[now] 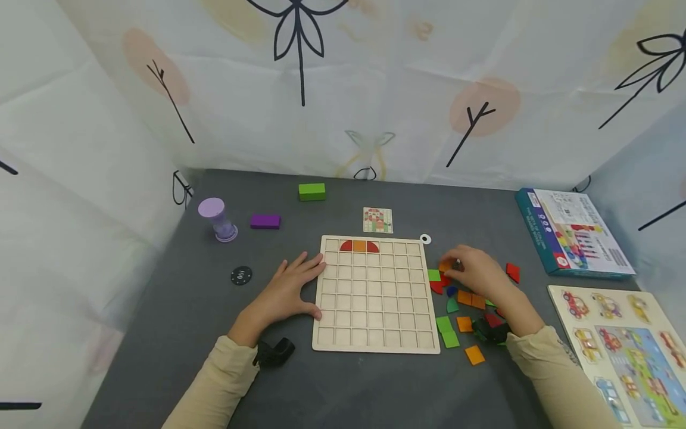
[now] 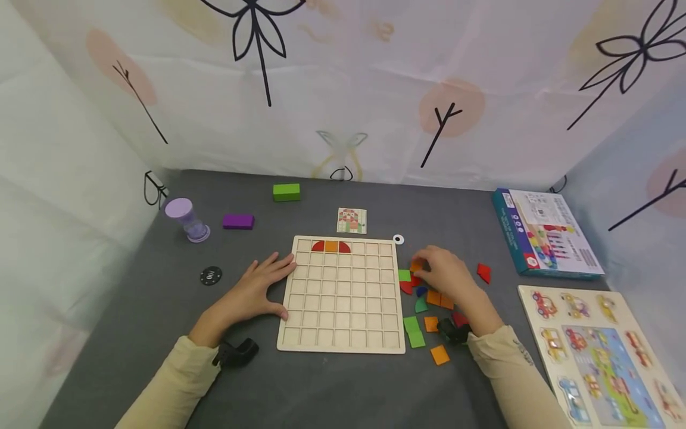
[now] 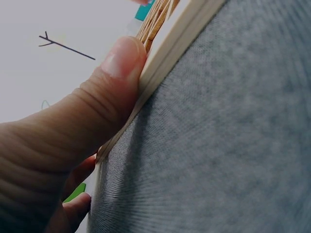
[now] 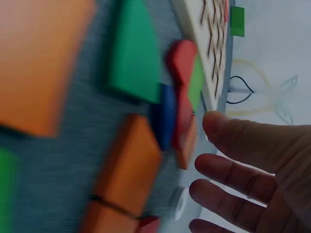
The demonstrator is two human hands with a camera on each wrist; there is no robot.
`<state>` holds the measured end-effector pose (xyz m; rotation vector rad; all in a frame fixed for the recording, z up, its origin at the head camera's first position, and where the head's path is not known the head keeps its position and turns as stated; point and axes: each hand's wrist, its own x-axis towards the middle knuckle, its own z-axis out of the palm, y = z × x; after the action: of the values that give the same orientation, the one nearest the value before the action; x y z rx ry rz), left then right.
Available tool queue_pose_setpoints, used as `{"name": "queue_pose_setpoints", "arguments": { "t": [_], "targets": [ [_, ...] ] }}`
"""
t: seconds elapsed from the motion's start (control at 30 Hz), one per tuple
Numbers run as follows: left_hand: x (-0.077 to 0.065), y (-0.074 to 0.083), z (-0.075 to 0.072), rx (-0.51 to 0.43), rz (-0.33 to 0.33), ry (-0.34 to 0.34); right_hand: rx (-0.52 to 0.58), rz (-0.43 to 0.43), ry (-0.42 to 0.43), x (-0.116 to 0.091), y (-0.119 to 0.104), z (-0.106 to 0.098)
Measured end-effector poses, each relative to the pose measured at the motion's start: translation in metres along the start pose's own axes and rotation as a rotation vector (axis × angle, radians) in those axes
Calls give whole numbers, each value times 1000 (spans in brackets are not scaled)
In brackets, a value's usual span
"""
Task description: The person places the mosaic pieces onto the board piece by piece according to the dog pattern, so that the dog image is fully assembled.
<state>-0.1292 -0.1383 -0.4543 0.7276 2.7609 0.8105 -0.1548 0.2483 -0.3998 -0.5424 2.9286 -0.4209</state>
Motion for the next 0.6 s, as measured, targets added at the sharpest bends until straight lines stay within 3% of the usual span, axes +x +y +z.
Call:
{"name": "queue_pose_setpoints", "arguments": {
  "t": [0.1, 0.27, 0.6],
  "targets": [
    [0, 0, 0, -3, 3, 3, 4, -37, -16, -12, 1, 7],
    [1, 0, 0, -5, 1, 8, -7, -21, 14, -22, -1, 13],
    [0, 0, 0, -2, 14, 10, -102, 58, 19, -18, -6, 17]
  ]
}}
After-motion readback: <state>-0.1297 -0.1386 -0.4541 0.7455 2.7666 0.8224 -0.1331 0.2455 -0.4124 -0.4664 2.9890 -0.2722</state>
